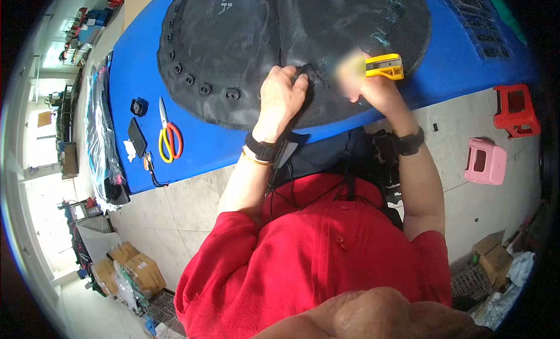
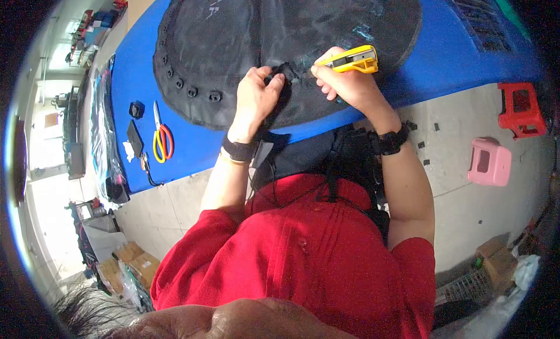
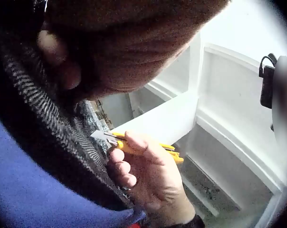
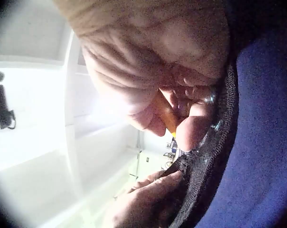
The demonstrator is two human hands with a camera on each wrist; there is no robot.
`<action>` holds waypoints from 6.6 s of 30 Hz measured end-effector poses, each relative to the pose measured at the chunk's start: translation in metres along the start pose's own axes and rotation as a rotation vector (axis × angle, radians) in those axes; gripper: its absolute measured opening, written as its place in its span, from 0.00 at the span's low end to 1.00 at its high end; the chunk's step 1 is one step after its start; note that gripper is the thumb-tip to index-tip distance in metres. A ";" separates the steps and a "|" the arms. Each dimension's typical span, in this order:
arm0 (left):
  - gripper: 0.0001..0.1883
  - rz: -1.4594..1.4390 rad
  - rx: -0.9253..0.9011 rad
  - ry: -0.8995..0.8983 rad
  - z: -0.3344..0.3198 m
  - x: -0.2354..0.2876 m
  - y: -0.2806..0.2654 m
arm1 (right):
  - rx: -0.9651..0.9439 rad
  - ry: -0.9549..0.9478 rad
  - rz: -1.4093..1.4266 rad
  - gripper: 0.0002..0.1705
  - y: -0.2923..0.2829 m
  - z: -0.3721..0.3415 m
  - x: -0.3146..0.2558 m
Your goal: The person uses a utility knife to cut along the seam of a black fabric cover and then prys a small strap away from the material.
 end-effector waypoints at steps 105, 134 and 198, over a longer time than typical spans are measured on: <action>0.26 0.354 -0.022 0.511 -0.039 0.028 -0.021 | -0.086 -0.048 -0.241 0.08 0.012 -0.009 -0.012; 0.27 0.322 0.074 0.489 -0.045 0.017 -0.008 | 0.072 -0.234 -0.117 0.12 0.032 0.013 -0.003; 0.22 0.096 0.138 0.339 -0.042 0.014 -0.004 | 0.066 -0.097 -0.065 0.09 0.022 0.001 -0.009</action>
Point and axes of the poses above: each hand's wrist, its own z-axis towards the middle knuckle, its own y-axis out of the palm, x = y × z, the point moved 4 cm from there along z, towards the middle knuckle, and after that the axes turned 14 degrees about -y, right-handed, at the moved point
